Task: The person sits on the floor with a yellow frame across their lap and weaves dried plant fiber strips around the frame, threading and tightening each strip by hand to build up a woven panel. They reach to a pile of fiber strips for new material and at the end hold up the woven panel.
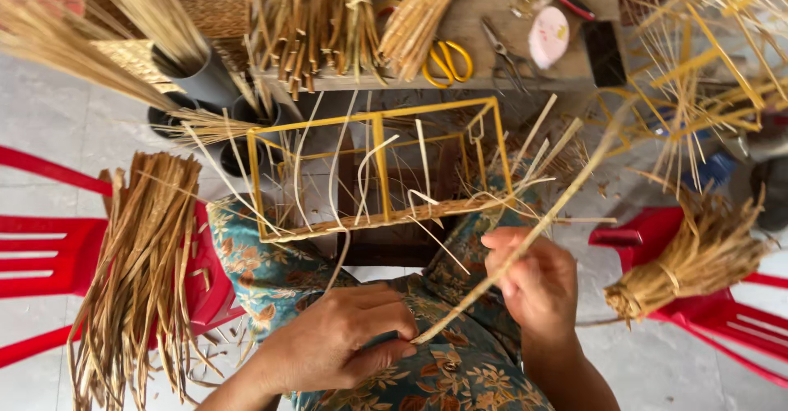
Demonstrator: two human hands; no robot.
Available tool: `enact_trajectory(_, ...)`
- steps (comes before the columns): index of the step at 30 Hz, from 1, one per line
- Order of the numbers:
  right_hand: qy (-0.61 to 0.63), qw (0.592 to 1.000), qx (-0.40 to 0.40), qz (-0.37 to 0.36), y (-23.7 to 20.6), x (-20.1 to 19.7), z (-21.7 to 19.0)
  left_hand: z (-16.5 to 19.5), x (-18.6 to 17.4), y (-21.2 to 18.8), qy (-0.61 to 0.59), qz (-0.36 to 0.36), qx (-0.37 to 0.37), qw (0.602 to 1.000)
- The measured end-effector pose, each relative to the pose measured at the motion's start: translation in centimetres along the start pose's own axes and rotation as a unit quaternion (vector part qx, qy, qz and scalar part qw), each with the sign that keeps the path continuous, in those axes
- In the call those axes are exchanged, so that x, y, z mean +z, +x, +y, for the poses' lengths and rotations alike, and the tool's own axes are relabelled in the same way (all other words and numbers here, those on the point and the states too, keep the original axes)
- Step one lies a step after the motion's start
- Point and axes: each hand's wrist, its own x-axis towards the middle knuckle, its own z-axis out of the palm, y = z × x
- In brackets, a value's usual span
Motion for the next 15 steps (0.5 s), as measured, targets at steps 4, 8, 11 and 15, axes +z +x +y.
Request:
enact_trajectory(4, 0.015, 0.997, -0.025, 0.068, 0.8, 0.6, -0.8, -1.0, 0.8, -1.1, -0.033, -0.029, -0.045, 0.998)
enact_trajectory(8, 0.035, 0.991, -0.056, 0.116, 1.7, -0.1, -2.0, -1.9, 1.6, -2.3, -0.021, -0.047, -0.082, 0.995)
enact_trajectory(11, 0.024, 0.988, -0.087, 0.128, 1.6, -1.5, -2.1, -3.1, 2.2, -2.1, 0.055, -0.025, -0.084, 0.995)
enact_trajectory(15, -0.023, 0.983, -0.091, 0.157, -0.2, -3.7, -2.5, -4.0, 2.4, -1.5, 0.208, 0.025, -0.113, 0.971)
